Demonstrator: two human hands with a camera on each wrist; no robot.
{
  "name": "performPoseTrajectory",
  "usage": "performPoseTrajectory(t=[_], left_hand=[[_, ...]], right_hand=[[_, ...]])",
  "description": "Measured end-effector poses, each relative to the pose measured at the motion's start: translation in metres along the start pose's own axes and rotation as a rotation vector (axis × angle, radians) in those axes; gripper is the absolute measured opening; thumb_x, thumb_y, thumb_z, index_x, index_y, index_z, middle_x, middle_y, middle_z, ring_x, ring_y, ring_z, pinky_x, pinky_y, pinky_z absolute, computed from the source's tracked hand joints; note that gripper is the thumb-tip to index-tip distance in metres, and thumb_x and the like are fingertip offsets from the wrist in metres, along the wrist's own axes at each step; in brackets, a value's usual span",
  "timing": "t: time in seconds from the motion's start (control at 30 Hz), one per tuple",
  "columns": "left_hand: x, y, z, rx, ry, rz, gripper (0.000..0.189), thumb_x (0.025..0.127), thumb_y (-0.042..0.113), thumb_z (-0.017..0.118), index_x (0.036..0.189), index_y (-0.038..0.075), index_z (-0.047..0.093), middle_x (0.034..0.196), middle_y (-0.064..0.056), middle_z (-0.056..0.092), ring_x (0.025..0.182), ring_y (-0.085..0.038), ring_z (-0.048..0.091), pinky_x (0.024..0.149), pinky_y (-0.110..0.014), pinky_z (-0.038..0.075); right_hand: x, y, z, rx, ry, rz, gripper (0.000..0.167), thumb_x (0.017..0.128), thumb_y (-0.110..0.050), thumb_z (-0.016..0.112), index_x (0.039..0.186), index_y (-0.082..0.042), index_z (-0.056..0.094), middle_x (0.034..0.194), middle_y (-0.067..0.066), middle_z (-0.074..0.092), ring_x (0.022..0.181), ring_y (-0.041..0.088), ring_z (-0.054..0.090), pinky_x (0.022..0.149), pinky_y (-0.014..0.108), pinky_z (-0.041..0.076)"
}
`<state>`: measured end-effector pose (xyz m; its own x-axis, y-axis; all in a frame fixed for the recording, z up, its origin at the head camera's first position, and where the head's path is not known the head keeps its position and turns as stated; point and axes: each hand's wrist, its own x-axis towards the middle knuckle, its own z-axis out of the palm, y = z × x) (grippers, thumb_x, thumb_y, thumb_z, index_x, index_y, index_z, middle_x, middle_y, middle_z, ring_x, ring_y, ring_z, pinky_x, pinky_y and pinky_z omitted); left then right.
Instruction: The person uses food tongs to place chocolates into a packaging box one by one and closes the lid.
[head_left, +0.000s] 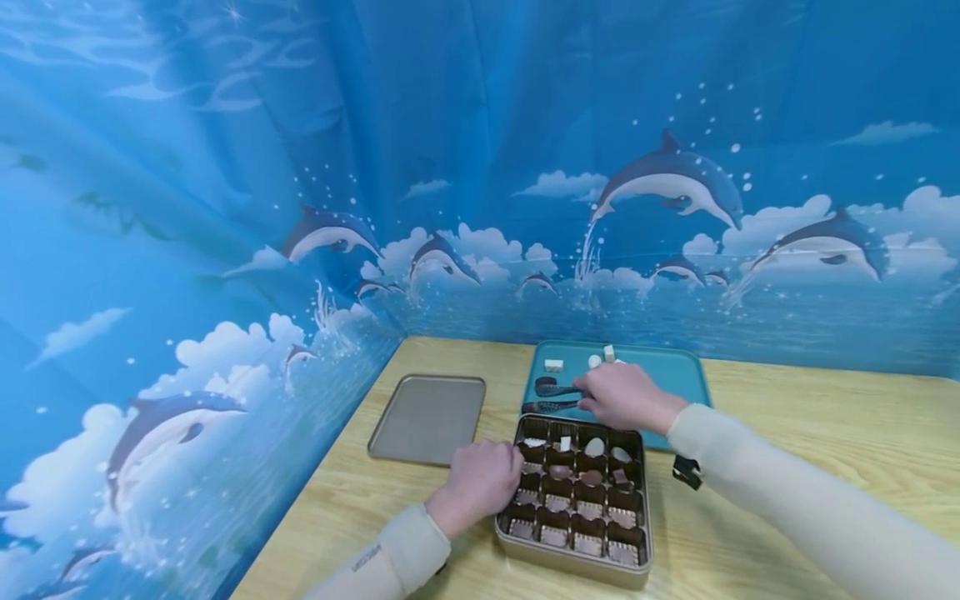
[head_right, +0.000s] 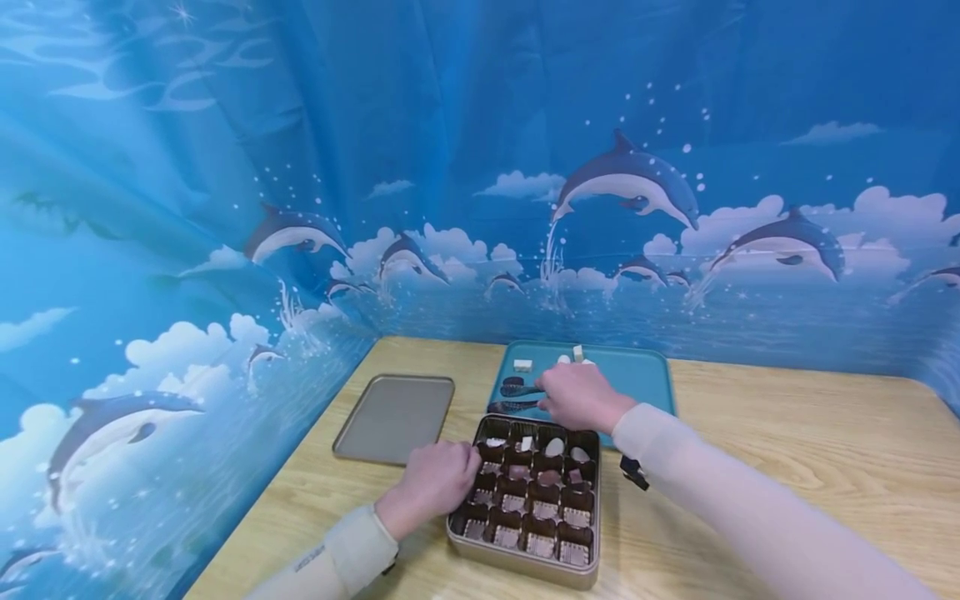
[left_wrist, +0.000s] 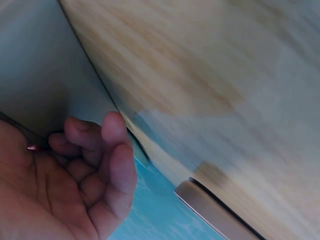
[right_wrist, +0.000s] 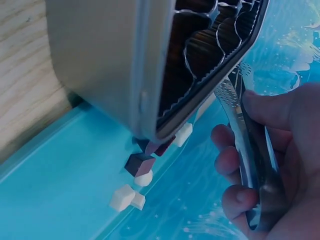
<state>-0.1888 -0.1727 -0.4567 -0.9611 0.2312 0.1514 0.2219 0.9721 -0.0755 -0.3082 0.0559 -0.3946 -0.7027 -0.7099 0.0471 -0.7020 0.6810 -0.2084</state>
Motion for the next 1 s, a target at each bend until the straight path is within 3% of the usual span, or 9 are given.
performPoseTrajectory(t=[0.23,0.43,0.6,0.7,0.77,0.87,1.0], left_hand=[[0.001,0.000,-0.001,-0.038,-0.015,-0.021,0.033,0.100,0.029,0.050,0.070,0.017,0.054,0.064,-0.002,0.057,0.056,-0.021,0.059,0.043,-0.037,0.045],[0.001,0.001,-0.002,-0.061,-0.023,-0.045,0.036,0.102,0.031,0.047,0.070,0.016,0.055,0.066,-0.004,0.060,0.060,-0.022,0.062,0.046,-0.040,0.047],[0.001,0.001,-0.001,-0.064,-0.022,-0.046,0.036,0.102,0.031,0.046,0.071,0.016,0.056,0.066,-0.004,0.061,0.060,-0.022,0.062,0.046,-0.040,0.048],[0.001,0.001,0.000,-0.069,-0.015,-0.047,0.037,0.102,0.031,0.046,0.070,0.016,0.056,0.065,-0.004,0.060,0.059,-0.022,0.061,0.045,-0.039,0.047],[0.001,0.001,0.001,-0.072,-0.014,-0.050,0.037,0.103,0.031,0.046,0.071,0.015,0.057,0.064,-0.004,0.059,0.058,-0.021,0.061,0.045,-0.038,0.046],[0.001,0.000,0.001,-0.075,-0.009,-0.052,0.039,0.103,0.031,0.045,0.071,0.015,0.059,0.064,-0.004,0.059,0.057,-0.021,0.060,0.045,-0.038,0.046],[0.001,0.000,0.001,-0.074,-0.002,-0.054,0.040,0.104,0.032,0.045,0.071,0.014,0.060,0.065,-0.005,0.061,0.058,-0.022,0.062,0.045,-0.039,0.047]], right_hand=[[0.011,-0.004,0.007,-0.003,-0.049,0.004,0.018,0.096,-0.021,0.068,0.110,-0.011,0.075,0.079,-0.001,0.071,0.053,0.008,0.053,0.053,0.030,0.044],[0.015,-0.006,0.012,-0.001,-0.035,0.030,0.016,0.094,-0.020,0.071,0.106,-0.011,0.077,0.083,0.002,0.074,0.058,0.012,0.058,0.051,0.031,0.045],[0.015,-0.006,0.014,0.002,-0.019,0.024,0.007,0.094,-0.018,0.071,0.091,-0.015,0.076,0.063,-0.004,0.061,0.050,0.012,0.050,0.048,0.029,0.037],[0.014,-0.005,0.015,0.005,0.000,0.010,0.008,0.094,-0.018,0.071,0.088,-0.016,0.075,0.059,-0.005,0.057,0.048,0.010,0.045,0.047,0.027,0.034],[0.013,-0.004,0.015,0.001,0.007,0.006,0.008,0.095,-0.018,0.070,0.093,-0.014,0.076,0.062,-0.003,0.061,0.047,0.009,0.045,0.048,0.027,0.036],[0.009,-0.002,0.010,0.001,0.023,0.000,0.017,0.096,-0.018,0.068,0.108,-0.009,0.076,0.083,0.004,0.074,0.051,0.007,0.051,0.052,0.029,0.046],[0.001,-0.002,0.000,0.021,0.039,-0.004,0.023,0.097,-0.017,0.066,0.117,-0.006,0.073,0.097,0.008,0.076,0.053,0.006,0.054,0.054,0.029,0.048]])
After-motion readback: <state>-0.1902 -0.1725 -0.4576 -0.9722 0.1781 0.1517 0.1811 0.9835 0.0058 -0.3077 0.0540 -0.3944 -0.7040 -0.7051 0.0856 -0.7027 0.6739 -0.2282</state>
